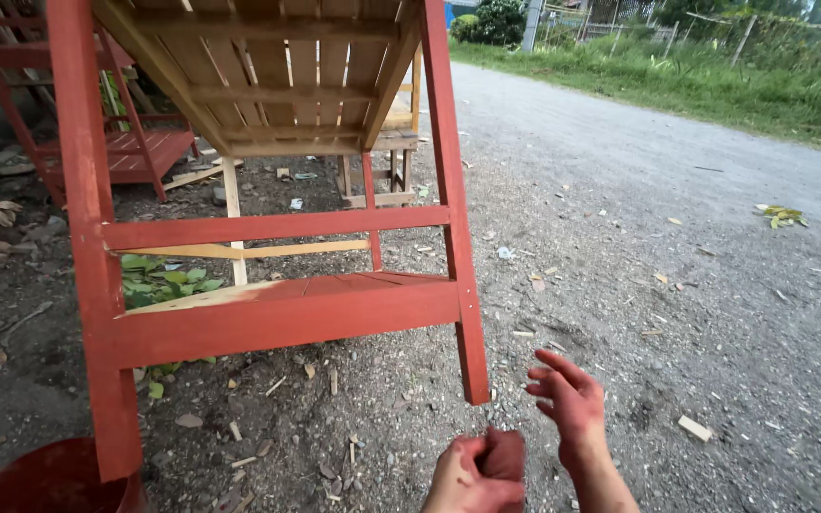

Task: The person applies reddish-brown stain to a wooden shelving unit using a cloth. They repeatedly dip the cloth into a bucket of stain and wipe the stain onto the shelves and frame, covering both horizontal and vertical surfaces.

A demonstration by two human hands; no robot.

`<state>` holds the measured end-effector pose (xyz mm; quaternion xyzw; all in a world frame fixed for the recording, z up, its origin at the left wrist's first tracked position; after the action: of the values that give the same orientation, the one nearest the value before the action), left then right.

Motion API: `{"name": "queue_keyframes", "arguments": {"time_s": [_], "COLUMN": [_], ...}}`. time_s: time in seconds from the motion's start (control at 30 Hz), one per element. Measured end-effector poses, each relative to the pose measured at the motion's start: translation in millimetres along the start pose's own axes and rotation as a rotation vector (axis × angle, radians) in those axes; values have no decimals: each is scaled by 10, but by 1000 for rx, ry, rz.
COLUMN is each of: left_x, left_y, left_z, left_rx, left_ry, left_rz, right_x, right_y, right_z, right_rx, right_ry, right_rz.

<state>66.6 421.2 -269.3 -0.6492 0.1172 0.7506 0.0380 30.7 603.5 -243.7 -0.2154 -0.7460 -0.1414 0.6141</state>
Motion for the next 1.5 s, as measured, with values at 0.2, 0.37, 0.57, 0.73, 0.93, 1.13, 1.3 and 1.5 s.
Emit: {"name": "queue_keyframes", "arguments": {"time_s": [0.2, 0.37, 0.57, 0.73, 0.93, 1.13, 1.3, 1.5], "left_x": [-591, -762, -651, -855, -1122, -887, -497, -170], "left_y": [-94, -152, -344, -230, 4, 28, 235, 515], "left_z": [228, 570, 663, 647, 625, 636, 617, 657], "left_rx": [52, -76, -331, -330, -498, -553, -691, -526], "left_ry": [292, 136, 90, -111, -362, -440, -489, -117], "left_rz": [-452, -586, -400, 390, 565, 396, 244, 56], "right_x": [-157, -343, -213, 58, 137, 126, 279, 528], "right_y": [283, 15, -237, -174, -67, -82, -31, -362], "right_z": [200, 207, -9, -193, -174, -114, -45, 188], "right_rx": [231, 659, 545, 513, 558, 616, 476, 278], "right_ry": [-153, -233, -228, -243, -143, -142, -5, -77], "right_rz": [188, 655, 781, 755, 814, 800, 577, 309]}}
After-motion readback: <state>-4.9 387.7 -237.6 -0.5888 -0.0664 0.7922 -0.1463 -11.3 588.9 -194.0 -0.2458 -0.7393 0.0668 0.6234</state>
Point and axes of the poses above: each hand's wrist, its own z-axis towards the middle knuckle, its own y-axis out of the back of the hand, x = y × z, the point moved 3 cm from there along z, towards the middle knuckle, and after that the axes turned 6 degrees about -y, right-handed, at the moved point
